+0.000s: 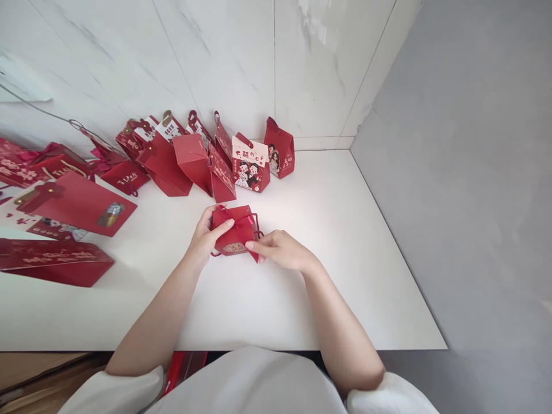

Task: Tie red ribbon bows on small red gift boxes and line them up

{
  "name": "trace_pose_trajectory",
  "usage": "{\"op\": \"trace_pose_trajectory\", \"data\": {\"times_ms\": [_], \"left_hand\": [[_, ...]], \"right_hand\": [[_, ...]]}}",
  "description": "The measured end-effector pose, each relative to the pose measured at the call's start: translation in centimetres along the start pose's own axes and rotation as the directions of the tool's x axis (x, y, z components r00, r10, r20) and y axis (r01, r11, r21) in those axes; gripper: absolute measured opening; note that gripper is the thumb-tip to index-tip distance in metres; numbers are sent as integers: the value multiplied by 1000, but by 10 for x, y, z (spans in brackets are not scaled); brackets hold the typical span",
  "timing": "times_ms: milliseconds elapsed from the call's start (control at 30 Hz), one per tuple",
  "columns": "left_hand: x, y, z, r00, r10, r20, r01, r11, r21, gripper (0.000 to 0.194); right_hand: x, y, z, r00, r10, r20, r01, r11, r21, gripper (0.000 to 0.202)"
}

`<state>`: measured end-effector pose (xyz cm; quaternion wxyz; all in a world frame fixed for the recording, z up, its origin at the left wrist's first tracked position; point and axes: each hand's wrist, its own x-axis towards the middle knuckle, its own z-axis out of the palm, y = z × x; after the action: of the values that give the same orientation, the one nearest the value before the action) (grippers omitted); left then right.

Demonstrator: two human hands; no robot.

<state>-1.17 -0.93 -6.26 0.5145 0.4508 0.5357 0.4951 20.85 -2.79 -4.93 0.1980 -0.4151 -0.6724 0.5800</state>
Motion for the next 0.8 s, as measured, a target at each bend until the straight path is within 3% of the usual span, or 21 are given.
{"op": "trace_pose_trajectory", "data": {"times_ms": [67, 167, 300, 400, 533, 667, 800], "left_hand": [[2, 0, -2, 999, -18, -40, 17, 999, -38, 44], [4, 0, -5, 994, -28, -107, 22, 998, -55, 31], [8, 1, -10, 995, 46, -93, -50, 998, -34, 31], [10, 3, -15, 993, 117, -15, -117, 993, 1, 38], [9, 5, -22, 981, 147, 128, -157, 985, 76, 40], [8, 6, -27, 977, 141, 161, -164, 976, 142, 36], [5, 11, -30, 965, 185, 187, -215, 964, 157, 31]], "right_hand": [[1, 0, -1, 991, -7, -135, 8, 1000, 9, 53], [5, 2, 2, 928, -111, -356, 109, 994, -25, 41], [11, 8, 8, 848, -267, -458, 264, 962, -73, 31], [13, 12, 11, 827, -330, -456, 311, 943, -118, 33], [12, 14, 13, 862, -337, -378, 278, 939, -203, 45], [13, 13, 17, 907, -327, -265, 259, 930, -260, 48], [13, 12, 19, 906, -352, -233, 280, 915, -291, 54]]}}
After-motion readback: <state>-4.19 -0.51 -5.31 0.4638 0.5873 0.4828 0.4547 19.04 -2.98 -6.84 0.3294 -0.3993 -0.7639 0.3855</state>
